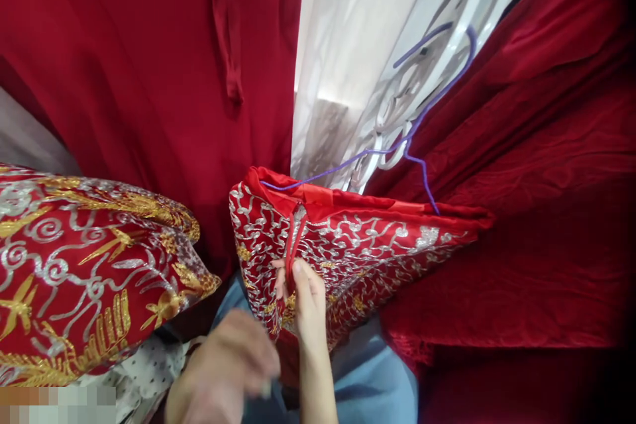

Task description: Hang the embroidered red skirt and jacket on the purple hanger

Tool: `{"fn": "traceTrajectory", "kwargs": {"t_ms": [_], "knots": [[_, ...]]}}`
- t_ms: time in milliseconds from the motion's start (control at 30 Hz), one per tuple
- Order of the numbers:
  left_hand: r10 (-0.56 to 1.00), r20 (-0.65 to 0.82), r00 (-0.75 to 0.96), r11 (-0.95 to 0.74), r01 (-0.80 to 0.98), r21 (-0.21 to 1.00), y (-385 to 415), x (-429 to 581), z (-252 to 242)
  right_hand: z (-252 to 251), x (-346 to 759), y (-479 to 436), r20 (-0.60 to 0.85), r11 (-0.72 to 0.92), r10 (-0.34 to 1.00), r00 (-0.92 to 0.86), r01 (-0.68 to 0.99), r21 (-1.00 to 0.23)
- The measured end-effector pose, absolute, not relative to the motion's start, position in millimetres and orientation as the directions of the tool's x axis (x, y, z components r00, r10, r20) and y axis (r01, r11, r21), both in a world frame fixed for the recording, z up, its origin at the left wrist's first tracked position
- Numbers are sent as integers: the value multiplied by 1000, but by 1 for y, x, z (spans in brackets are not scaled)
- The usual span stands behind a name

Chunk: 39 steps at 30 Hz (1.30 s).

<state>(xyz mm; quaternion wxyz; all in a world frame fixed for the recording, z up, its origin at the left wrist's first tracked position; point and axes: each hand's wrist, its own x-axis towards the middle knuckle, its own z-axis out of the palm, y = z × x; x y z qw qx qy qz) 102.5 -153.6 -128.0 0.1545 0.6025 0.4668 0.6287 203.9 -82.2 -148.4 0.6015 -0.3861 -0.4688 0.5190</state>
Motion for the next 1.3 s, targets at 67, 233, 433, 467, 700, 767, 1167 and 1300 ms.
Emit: {"fn": "traceTrajectory", "kwargs": {"t_ms": [67,233,433,467,700,767,1167,1300], "knots": [[780,520,-347,-479,202,854,-133,103,-134,-148,205,-83,151,148,988,11,-282,-948],[870,426,-248,-400,147,904,-95,111,-139,-146,207,-86,128,138,990,57,-267,-954],[811,577,-100,-533,284,797,-79,119,-126,-144,210,-83,212,233,970,118,-217,-948],[808,580,-102,-532,297,793,-78,119,-125,-144,211,-84,225,245,967,120,-201,-948],[855,508,-106,-439,374,817,-68,112,-132,-147,218,-90,370,348,912,174,146,-926],[868,490,-81,-435,348,830,-64,112,-135,-146,221,-95,378,344,916,131,225,-912],[850,493,-186,-461,191,867,-74,114,-155,-55,245,-96,510,517,854,-107,295,-804],[837,507,-203,-465,222,857,-91,116,-155,-60,237,-75,522,490,848,-91,510,-707]]}}
